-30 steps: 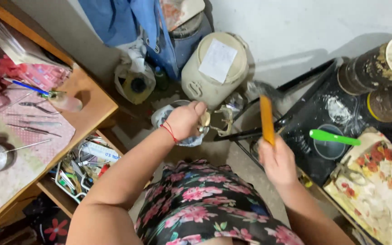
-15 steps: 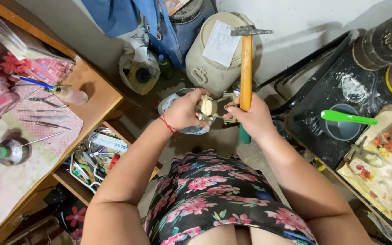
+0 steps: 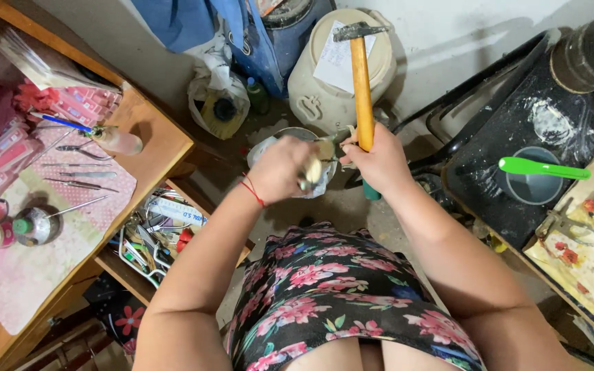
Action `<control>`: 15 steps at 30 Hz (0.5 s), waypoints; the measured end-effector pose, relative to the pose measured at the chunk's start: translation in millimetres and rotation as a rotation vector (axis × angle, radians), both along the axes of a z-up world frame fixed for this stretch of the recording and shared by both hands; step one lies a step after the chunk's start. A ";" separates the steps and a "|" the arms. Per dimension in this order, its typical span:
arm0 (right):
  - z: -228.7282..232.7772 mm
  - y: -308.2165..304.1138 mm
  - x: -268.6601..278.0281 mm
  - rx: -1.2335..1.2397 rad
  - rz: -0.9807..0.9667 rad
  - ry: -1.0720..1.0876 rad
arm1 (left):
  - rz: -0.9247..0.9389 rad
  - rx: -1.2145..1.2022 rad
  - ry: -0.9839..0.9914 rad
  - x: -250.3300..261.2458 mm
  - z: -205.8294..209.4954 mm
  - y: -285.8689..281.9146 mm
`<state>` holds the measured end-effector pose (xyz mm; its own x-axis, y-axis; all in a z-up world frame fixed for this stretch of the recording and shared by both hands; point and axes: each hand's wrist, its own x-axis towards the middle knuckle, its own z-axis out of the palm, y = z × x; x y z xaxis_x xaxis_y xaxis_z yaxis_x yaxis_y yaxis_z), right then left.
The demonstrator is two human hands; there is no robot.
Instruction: The person retrieves a hammer and a small white object from a drawer, then uses the hammer to break the object over a trash bin. They then pick up a dental mold, retrieve a paintbrush and paint containers, and begin painting the mold with red and blue paint.
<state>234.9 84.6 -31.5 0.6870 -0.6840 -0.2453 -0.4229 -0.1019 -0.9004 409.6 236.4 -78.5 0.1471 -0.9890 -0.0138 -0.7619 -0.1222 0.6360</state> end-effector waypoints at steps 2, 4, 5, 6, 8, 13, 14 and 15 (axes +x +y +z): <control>14.0 6.1 2.6 0.014 -0.003 -0.012 | -0.066 -0.048 -0.143 -10.1 4.2 13.8; 16.9 9.9 5.1 0.030 -0.008 -0.022 | -0.134 -0.095 -0.284 -17.7 -3.2 21.1; 13.2 10.2 7.2 0.010 -0.013 -0.019 | -0.137 -0.079 -0.362 -19.4 -12.4 21.2; 9.3 10.6 8.2 -0.008 -0.018 -0.013 | -0.139 -0.062 -0.438 -22.4 -22.0 21.5; 0.9 13.0 12.3 -0.012 -0.024 0.011 | -0.130 -0.075 -0.472 -25.2 -34.0 21.4; -38.2 12.9 21.7 -0.025 -0.051 0.038 | -0.065 -0.111 -0.563 -23.9 -76.2 17.0; -42.9 12.9 23.0 -0.016 -0.060 0.047 | -0.077 -0.028 -0.525 -22.5 -79.2 16.9; -47.7 13.0 24.3 -0.008 -0.068 0.056 | -0.089 0.055 -0.487 -21.1 -82.3 16.7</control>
